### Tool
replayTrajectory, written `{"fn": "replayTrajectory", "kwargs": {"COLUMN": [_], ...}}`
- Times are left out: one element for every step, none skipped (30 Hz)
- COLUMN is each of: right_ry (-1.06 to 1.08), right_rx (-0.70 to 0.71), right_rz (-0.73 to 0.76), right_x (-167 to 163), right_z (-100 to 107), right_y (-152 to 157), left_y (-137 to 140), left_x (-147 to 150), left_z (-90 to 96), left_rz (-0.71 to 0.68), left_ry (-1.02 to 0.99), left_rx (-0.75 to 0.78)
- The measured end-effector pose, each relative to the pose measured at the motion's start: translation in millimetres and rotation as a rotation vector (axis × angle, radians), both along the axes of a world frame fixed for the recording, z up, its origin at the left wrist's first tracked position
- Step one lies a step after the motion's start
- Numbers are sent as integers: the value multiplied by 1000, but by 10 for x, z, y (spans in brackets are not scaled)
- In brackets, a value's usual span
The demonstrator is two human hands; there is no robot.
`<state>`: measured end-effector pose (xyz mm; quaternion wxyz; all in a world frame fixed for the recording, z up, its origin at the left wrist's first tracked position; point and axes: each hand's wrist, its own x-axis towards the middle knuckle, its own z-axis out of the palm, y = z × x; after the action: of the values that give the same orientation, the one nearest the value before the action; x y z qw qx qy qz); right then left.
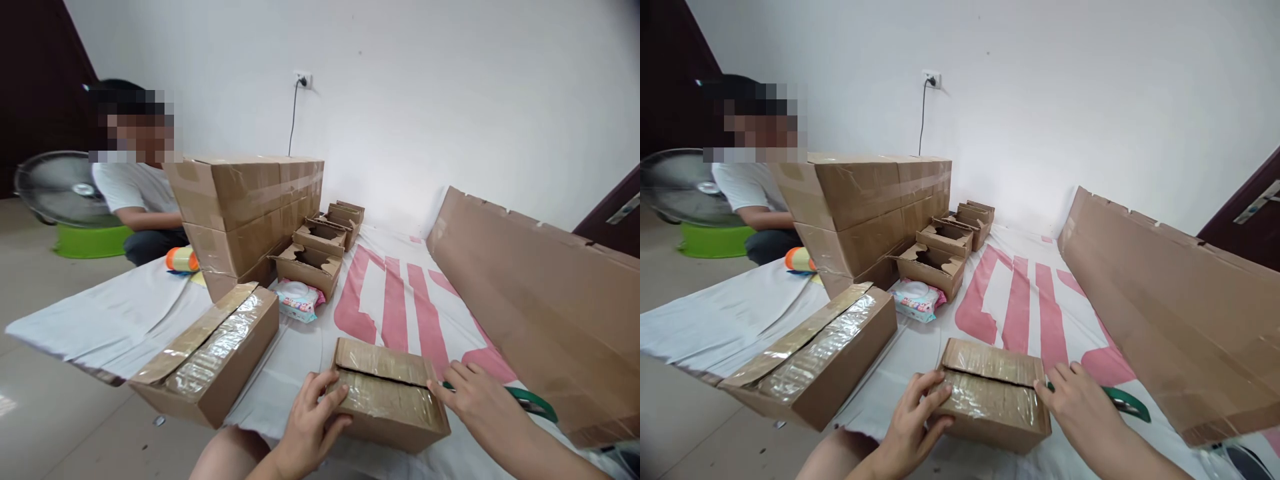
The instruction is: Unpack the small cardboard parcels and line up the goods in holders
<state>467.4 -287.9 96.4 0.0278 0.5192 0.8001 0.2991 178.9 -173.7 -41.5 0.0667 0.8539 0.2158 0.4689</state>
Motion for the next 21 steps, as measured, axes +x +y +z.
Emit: {"fn": "replayTrajectory", "kwargs": {"right_ry": [25, 57, 98, 149, 206, 266, 331, 398, 468, 536, 600, 652, 691, 717, 730, 736, 739, 742, 746, 752, 757], "right_rx": [-2, -12, -26, -46, -75, -109, -148, -188, -222, -250, -271, -292, -317, -345, -376, -407, -437, -465, -488, -508, -521], "right_rz": [-26, -56, -92, -128, -158, -184, -205, -228, -257, -290, -329, -371, -414, -456, -495, -531, -563, -587, -605, -617, -625], "right_x": [47, 86, 120, 152, 184, 219, 258, 301, 349, 401, 457, 516, 577, 638, 697, 752, 802, 843, 877, 904, 925], "right_z": [7, 10, 7, -3, -19, -43, -74, -113, -161, -218, -284, -361, -448, -545, -647, -754, -860, -961, -1053, -1133, -1199], "right_y": [-64, -124, -179, -228, -272, -309, -340, -366, -387, -404, -420, -435, -451, -470, -493, -519, -548, -580, -613, -644, -671], "left_y": [0, -2, -5, -9, -13, -16, -19, -21, -20, -18, -14, -8, -2, 3, 7, 8, 7, 3, -3, -10, -16], "left_x": [1, 3, 3, 4, 4, 4, 4, 5, 6, 8, 9, 10, 11, 10, 9, 7, 6, 4, 4, 3, 4], "left_z": [-2, -2, -1, 1, 4, 6, 7, 6, 4, 0, -6, -12, -18, -23, -28, -32, -36, -41, -48, -57, -69], "left_rz": [-2, -3, -3, -2, -1, 0, 1, 2, 1, 0, 0, -1, -2, -2, -3, -2, -1, 2, 6, 10, 13], "left_ry": [-4, -7, -10, -11, -10, -7, -4, -2, -1, 0, -2, -5, -8, -10, -12, -12, -11, -10, -8, -6, -5], "left_rx": [0, -1, -3, -3, -4, -4, -6, -7, -8, -9, -9, -9, -8, -7, -6, -4, -5, -9, -16, -27, -40]}}
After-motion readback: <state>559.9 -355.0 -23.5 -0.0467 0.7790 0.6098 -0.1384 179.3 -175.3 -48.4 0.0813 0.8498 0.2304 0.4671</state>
